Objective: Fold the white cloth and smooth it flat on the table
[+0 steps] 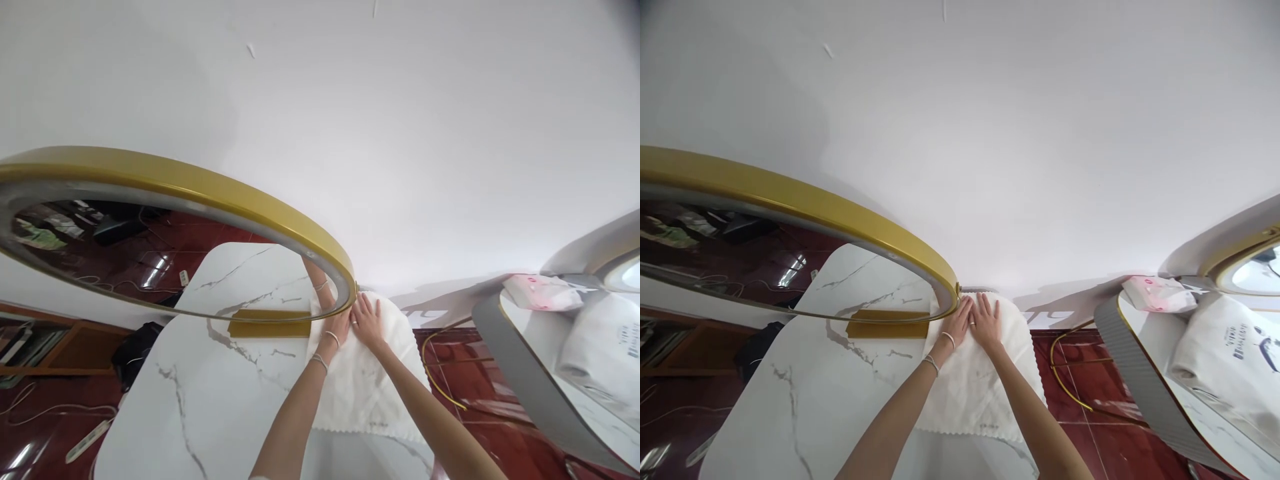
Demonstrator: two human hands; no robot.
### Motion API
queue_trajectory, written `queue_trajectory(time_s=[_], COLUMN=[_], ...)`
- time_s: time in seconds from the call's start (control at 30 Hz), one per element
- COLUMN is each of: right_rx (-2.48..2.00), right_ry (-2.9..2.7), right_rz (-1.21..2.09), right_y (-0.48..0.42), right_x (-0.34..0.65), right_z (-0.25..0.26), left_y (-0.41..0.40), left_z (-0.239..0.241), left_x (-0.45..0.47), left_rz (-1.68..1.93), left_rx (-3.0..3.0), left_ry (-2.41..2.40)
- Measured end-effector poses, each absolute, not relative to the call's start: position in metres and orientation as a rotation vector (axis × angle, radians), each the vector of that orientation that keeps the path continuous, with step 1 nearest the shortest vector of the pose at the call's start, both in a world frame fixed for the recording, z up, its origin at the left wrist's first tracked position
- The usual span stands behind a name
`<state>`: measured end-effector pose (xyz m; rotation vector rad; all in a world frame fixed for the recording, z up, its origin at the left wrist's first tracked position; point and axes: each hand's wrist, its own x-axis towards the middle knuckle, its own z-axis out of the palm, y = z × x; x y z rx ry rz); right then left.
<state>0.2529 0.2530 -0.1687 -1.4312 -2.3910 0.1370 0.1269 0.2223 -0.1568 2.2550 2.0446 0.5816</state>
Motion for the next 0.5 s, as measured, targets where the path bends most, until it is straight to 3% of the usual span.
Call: queue_trajectory(time_s=[0.13, 0.37, 0.5], right_rx=[-1.610, -1.400, -1.375], right_ry=[-2.220, -2.467, -2.519], right_rz=[0.015, -0.051, -0.052], right_y=[0.231, 0.130, 0.110], right_x=[0.286, 0.334, 0.332], right_z=[-0.173, -0.164, -0.160], left_y=[0.196, 0.129, 0.133], left_z=[-0.153, -0.160, -0.162], left_x=[0.149, 0.140, 0.122], left_rz=[0.529, 0.505, 0.432], left_rx=[2.379, 2.457, 2.510], left_ry=[1.886, 1.900, 1.868])
